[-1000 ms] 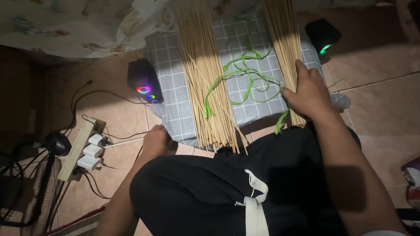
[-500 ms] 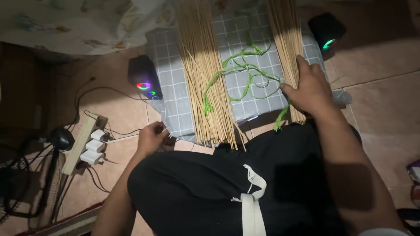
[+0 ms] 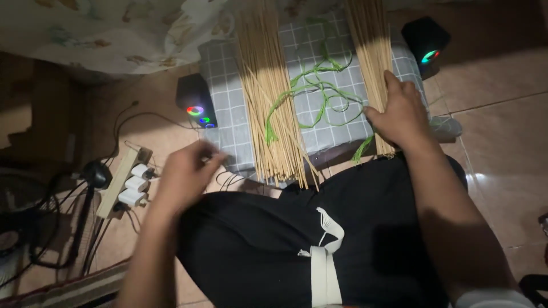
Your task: Gathering bamboo sticks into bundles and securing them with green plastic ties.
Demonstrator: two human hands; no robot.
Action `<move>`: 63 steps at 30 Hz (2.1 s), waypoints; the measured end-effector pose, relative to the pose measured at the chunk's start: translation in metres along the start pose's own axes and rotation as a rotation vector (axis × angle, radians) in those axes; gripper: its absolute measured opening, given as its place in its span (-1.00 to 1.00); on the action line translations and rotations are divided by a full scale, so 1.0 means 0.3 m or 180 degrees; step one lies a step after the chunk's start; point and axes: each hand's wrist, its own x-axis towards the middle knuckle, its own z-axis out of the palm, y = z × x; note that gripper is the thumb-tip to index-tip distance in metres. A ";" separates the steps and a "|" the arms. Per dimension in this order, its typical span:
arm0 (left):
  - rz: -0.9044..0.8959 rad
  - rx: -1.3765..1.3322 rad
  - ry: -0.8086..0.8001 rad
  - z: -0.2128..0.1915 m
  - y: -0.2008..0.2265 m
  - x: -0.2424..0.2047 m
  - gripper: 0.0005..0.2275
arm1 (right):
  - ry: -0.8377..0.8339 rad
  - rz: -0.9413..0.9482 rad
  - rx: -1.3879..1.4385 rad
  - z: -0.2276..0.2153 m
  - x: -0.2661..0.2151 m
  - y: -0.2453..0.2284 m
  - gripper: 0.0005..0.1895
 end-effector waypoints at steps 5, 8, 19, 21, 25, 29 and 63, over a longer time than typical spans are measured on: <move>0.0369 0.0028 0.0197 0.062 0.179 0.046 -0.59 | 0.0086 -0.0047 0.0095 0.020 -0.003 0.003 -0.11; 0.0304 0.0237 0.0434 0.170 0.208 0.154 -0.47 | 0.0088 -0.0062 0.0127 0.022 0.005 0.011 -0.11; -0.0285 0.0105 0.0442 0.231 0.305 0.188 -0.12 | 0.1538 -0.1412 -0.0750 0.059 -0.071 0.003 -0.59; -0.0197 0.0097 0.0261 0.205 0.338 0.160 -0.10 | 0.1377 -0.1681 -0.0582 0.097 -0.109 0.012 -0.87; 0.0089 0.0648 0.0261 0.271 0.316 0.176 -0.05 | 0.0146 -0.1612 -0.0149 0.118 -0.292 -0.153 -0.90; 0.0142 0.0691 0.0388 0.332 0.292 0.197 -0.01 | -0.1378 -0.1661 -0.1087 0.282 -0.309 -0.112 -0.76; 0.0251 0.0608 0.0385 0.361 0.246 0.211 -0.21 | -0.2635 0.0271 -0.2328 0.357 -0.112 -0.117 -0.46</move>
